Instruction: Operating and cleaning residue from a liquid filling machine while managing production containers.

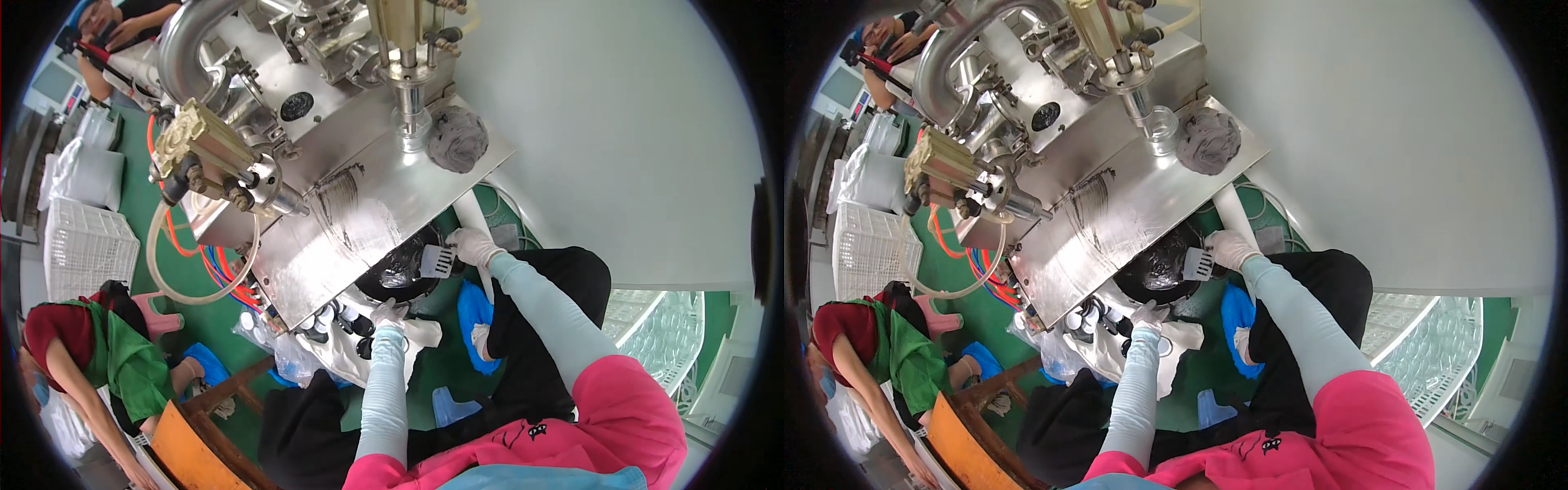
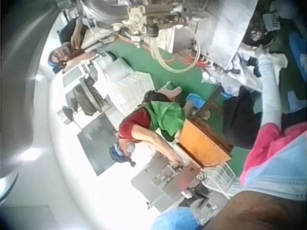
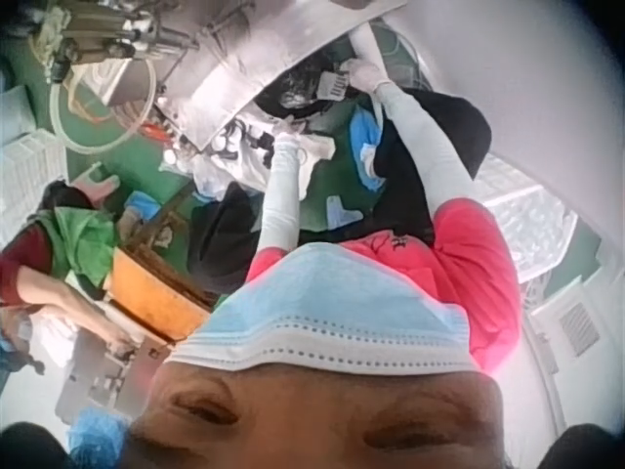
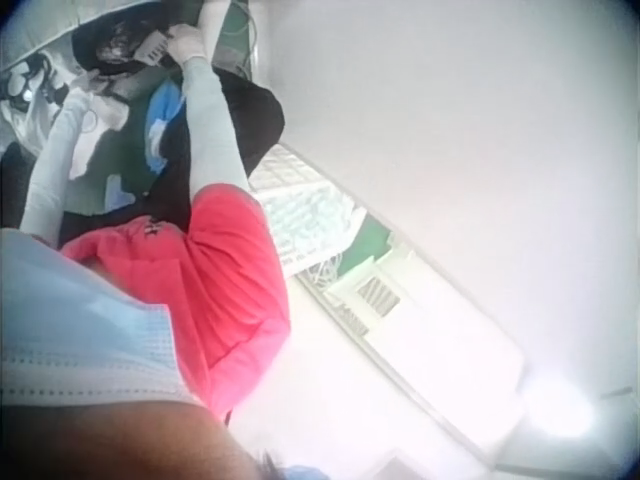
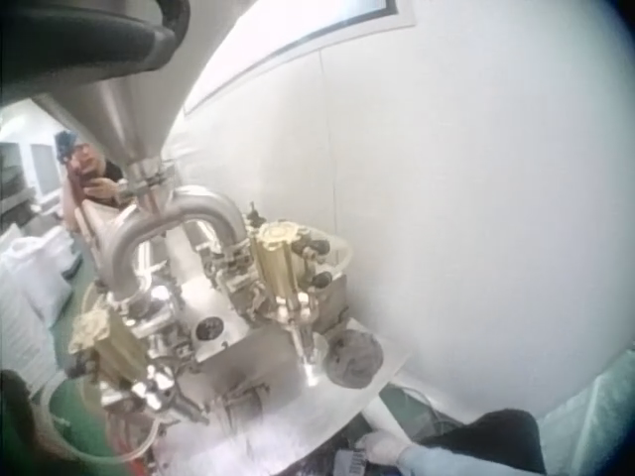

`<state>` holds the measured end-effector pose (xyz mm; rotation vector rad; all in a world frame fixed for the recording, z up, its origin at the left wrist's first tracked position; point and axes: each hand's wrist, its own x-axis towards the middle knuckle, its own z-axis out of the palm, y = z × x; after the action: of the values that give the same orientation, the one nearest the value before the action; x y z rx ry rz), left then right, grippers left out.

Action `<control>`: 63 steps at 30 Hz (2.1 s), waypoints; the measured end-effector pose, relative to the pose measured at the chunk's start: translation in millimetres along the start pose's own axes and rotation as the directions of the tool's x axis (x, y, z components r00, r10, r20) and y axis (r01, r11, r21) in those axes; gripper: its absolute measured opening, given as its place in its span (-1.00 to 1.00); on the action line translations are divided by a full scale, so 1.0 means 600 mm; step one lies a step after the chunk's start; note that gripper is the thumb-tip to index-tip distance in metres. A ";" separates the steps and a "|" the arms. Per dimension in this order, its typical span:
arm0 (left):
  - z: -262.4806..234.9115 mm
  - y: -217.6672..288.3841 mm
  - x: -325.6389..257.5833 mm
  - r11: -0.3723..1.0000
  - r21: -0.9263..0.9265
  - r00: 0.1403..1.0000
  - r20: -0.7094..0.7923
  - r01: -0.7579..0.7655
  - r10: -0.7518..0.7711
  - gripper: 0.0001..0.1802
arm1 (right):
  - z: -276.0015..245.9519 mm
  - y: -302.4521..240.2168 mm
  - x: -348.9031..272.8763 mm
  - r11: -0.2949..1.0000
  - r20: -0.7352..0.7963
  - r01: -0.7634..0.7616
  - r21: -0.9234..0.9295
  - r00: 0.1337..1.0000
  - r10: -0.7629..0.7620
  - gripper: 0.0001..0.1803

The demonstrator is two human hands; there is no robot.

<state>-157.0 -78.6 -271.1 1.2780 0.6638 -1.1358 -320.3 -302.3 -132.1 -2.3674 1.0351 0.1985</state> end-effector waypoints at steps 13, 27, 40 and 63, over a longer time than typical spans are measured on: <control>0.025 0.136 -0.345 0.926 0.323 0.958 0.265 -0.193 0.107 -0.85 | -0.393 -0.120 -0.017 0.995 -0.652 -0.097 -0.029 0.756 0.055 -0.77; 0.040 0.205 -0.554 0.851 0.282 0.703 0.699 -0.443 0.135 -0.77 | -0.445 -0.146 -0.123 0.669 -0.642 0.406 0.622 0.754 0.139 -0.88; 0.054 0.223 -0.576 0.795 0.340 0.700 0.699 -0.502 0.143 -0.80 | -0.322 -0.333 -0.061 0.431 -0.535 0.424 0.796 0.827 0.175 -0.69; 0.258 0.289 -0.426 -0.464 0.407 0.068 0.804 -0.786 0.590 -0.72 | -0.224 -0.207 -0.055 0.955 -0.728 0.202 0.218 0.686 0.022 -0.82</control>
<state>-118.3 -171.2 59.5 1.9130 -1.3860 -0.1057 -264.7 -284.1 44.3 -2.2276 1.1658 -0.9579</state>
